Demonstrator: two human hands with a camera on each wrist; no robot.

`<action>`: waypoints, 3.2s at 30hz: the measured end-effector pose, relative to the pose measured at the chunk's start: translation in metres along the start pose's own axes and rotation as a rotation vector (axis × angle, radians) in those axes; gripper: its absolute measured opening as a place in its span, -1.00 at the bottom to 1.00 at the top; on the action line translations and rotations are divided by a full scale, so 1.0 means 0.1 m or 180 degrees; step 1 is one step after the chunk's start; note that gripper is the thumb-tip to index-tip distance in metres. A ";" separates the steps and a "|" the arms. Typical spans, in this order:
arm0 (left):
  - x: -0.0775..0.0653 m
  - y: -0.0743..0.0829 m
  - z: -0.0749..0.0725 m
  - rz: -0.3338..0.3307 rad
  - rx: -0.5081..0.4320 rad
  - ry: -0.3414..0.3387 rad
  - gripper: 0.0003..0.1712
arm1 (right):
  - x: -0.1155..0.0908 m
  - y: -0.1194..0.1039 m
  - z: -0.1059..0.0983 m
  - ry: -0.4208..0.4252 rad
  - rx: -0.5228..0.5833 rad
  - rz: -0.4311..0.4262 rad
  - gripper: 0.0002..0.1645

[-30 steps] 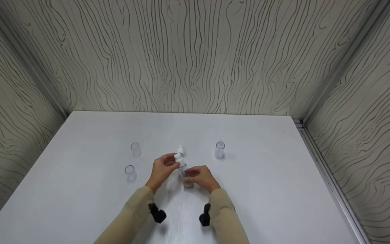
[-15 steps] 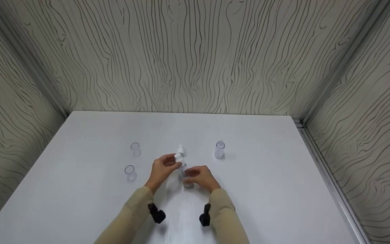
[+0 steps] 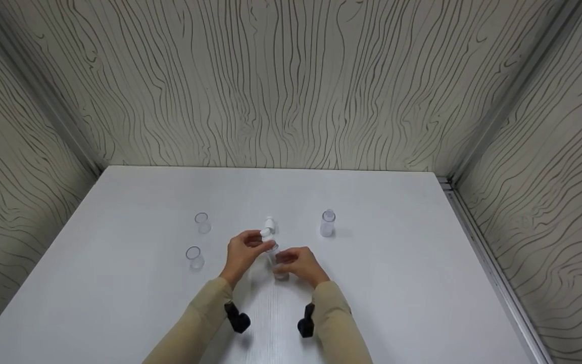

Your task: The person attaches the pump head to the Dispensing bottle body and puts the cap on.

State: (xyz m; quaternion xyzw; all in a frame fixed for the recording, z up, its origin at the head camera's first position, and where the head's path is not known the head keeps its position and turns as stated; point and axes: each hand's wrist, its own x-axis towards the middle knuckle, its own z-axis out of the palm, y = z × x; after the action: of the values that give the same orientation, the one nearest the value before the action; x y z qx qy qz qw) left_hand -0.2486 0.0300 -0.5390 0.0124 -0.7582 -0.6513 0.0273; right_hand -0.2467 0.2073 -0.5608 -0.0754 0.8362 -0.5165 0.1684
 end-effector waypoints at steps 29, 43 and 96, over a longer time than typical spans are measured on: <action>0.03 0.00 -0.01 0.0030 0.0069 -0.0058 -0.61 | -0.01 0.02 -0.01 -0.0025 0.0067 -0.0093 -0.42; 0.03 -0.01 -0.01 0.0170 0.0043 -0.0234 -0.56 | 0.01 0.03 0.01 0.0010 0.0158 -0.0043 -0.42; 0.01 0.03 0.01 0.0104 0.0057 0.0026 -0.58 | 0.00 0.01 -0.01 -0.0017 0.0138 -0.0032 -0.42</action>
State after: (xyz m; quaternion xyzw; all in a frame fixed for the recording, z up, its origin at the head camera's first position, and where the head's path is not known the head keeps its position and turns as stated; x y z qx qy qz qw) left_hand -0.2492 0.0319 -0.5359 0.0029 -0.7640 -0.6439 0.0409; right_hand -0.2469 0.2085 -0.5614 -0.0773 0.8239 -0.5351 0.1696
